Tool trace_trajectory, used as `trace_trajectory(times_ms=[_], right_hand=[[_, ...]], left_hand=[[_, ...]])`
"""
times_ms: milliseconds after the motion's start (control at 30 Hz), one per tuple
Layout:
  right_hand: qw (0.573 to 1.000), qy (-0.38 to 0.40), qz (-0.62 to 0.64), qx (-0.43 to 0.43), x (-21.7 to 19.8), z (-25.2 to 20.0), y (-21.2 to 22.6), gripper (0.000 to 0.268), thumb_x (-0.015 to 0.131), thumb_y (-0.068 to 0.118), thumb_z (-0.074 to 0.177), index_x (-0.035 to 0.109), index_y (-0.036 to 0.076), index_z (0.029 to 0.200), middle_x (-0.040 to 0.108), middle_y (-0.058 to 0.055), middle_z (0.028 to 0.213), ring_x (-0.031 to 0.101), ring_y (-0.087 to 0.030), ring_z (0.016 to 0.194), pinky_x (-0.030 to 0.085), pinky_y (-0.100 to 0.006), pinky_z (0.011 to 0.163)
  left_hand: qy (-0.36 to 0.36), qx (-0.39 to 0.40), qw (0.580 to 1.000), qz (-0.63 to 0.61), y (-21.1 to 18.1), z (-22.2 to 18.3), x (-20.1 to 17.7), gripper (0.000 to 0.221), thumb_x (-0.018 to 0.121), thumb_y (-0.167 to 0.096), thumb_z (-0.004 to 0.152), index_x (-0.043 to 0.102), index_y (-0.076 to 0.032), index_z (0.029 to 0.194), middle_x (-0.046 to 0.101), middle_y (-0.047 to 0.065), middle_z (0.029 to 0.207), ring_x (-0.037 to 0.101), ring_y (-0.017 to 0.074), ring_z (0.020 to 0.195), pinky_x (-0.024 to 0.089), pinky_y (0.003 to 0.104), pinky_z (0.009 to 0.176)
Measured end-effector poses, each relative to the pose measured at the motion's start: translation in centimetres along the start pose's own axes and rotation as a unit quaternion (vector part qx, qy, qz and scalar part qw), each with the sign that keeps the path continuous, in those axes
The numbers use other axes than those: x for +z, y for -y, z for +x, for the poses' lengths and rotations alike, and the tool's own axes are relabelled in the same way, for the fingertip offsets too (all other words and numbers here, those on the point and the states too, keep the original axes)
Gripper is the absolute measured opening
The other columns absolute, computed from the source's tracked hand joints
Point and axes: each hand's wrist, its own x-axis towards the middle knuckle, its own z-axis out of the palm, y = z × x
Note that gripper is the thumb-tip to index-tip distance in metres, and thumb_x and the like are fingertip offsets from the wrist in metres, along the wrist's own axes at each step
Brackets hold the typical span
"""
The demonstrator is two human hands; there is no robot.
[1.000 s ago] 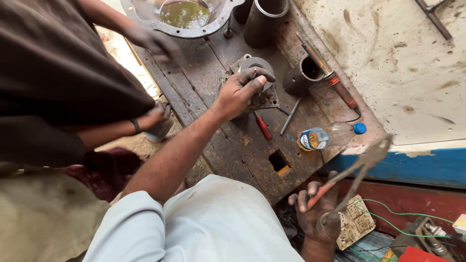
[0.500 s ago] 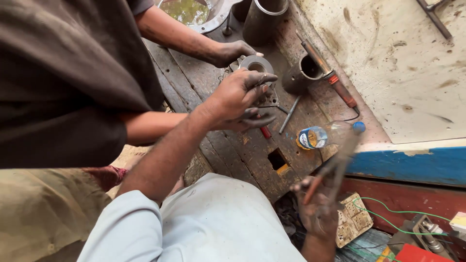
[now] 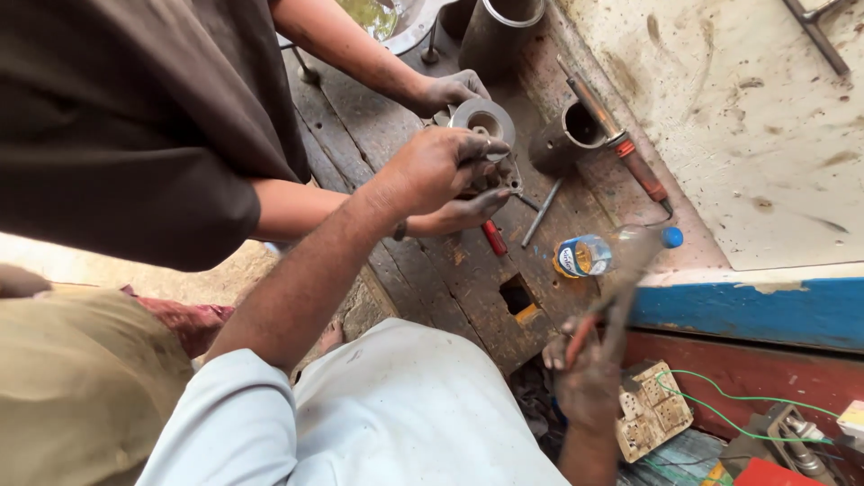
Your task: Disassembling and repairing an automotive alternator on a workshop bench.
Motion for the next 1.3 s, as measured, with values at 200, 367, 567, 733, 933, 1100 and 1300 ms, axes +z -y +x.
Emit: trace_trajectory(times_ms=[200, 367, 567, 733, 933, 1100, 1300], right_hand=[[0.889, -0.013, -0.453, 0.063, -7.5, -2.2, -8.1, 0.030, 0.059, 0.025, 0.107, 0.065, 0.009, 0.131, 0.068, -0.015, 0.122, 0.062, -0.025, 0.107, 0.050, -0.042, 0.093], [0.768, 0.048, -0.602, 0.214, -10.3, -3.1, -14.3, 0.039, 0.066, 0.028, 0.098, 0.068, 0.008, 0.130, 0.062, -0.022, 0.127, 0.064, -0.033, 0.115, 0.051, -0.041, 0.097], [0.598, 0.106, -0.739, 0.293, -24.4, -6.6, -24.4, 0.041, 0.061, 0.010, 0.097, 0.063, 0.000, 0.136, 0.038, -0.037, 0.152, 0.055, -0.042, 0.132, 0.051, -0.043, 0.101], [0.562, 0.142, -0.765, 0.281, -16.4, -3.5, -21.0, 0.056, 0.082, 0.036, 0.085, 0.065, 0.013, 0.133, 0.057, -0.029, 0.137, 0.065, -0.042, 0.117, 0.054, -0.047, 0.098], [0.634, 0.036, -0.646, 0.423, -13.9, -2.8, -20.6, 0.075, 0.080, 0.039, 0.089, 0.042, 0.006, 0.145, 0.071, -0.030, 0.122, 0.073, -0.036, 0.103, 0.057, -0.047, 0.085], [0.746, 0.007, -0.562, 0.356, -11.2, -2.8, -16.5, 0.082, 0.080, 0.025, 0.082, 0.038, 0.011, 0.151, 0.057, -0.022, 0.141, 0.071, -0.029, 0.105, 0.057, -0.044, 0.084], [0.810, -0.027, -0.504, 0.299, -10.1, -2.8, -13.2, 0.075, 0.075, 0.013, 0.079, 0.046, 0.011, 0.149, 0.059, -0.020, 0.141, 0.066, -0.029, 0.112, 0.055, -0.041, 0.090]], left_hand=[[-0.009, -0.027, 1.000, 0.001, -0.7, -0.3, -0.5, 0.028, 0.069, -0.023, 0.096, 0.073, -0.015, 0.123, 0.077, 0.011, 0.106, 0.075, 0.0272, 0.097, 0.058, 0.039, 0.086], [-0.025, -0.017, 1.000, 0.004, -0.8, -0.3, 0.0, 0.029, 0.070, -0.022, 0.095, 0.074, -0.015, 0.123, 0.077, 0.013, 0.107, 0.075, 0.0285, 0.096, 0.058, 0.039, 0.085], [-0.016, 0.008, 1.000, 0.006, -0.7, -0.4, 0.2, 0.030, 0.071, -0.021, 0.095, 0.073, -0.012, 0.123, 0.077, 0.012, 0.107, 0.075, 0.0285, 0.097, 0.058, 0.040, 0.086], [-0.072, 0.041, 0.996, 0.022, -0.7, -0.7, 0.7, 0.033, 0.072, -0.018, 0.092, 0.071, -0.011, 0.124, 0.076, 0.013, 0.108, 0.074, 0.0299, 0.098, 0.058, 0.041, 0.085], [-0.043, 0.046, 0.997, 0.052, -1.4, -0.4, 1.0, 0.029, 0.070, -0.019, 0.094, 0.073, -0.015, 0.123, 0.075, 0.013, 0.104, 0.074, 0.0303, 0.094, 0.058, 0.043, 0.084], [0.000, 0.011, 0.999, 0.041, -2.6, 0.1, 0.1, 0.030, 0.066, -0.020, 0.096, 0.071, -0.015, 0.125, 0.075, 0.011, 0.101, 0.075, 0.0275, 0.092, 0.059, 0.042, 0.081], [-0.008, 0.042, 0.998, 0.056, -1.0, 0.2, 1.1, 0.027, 0.068, -0.020, 0.095, 0.073, -0.015, 0.122, 0.075, 0.012, 0.103, 0.074, 0.0281, 0.094, 0.059, 0.042, 0.083]])
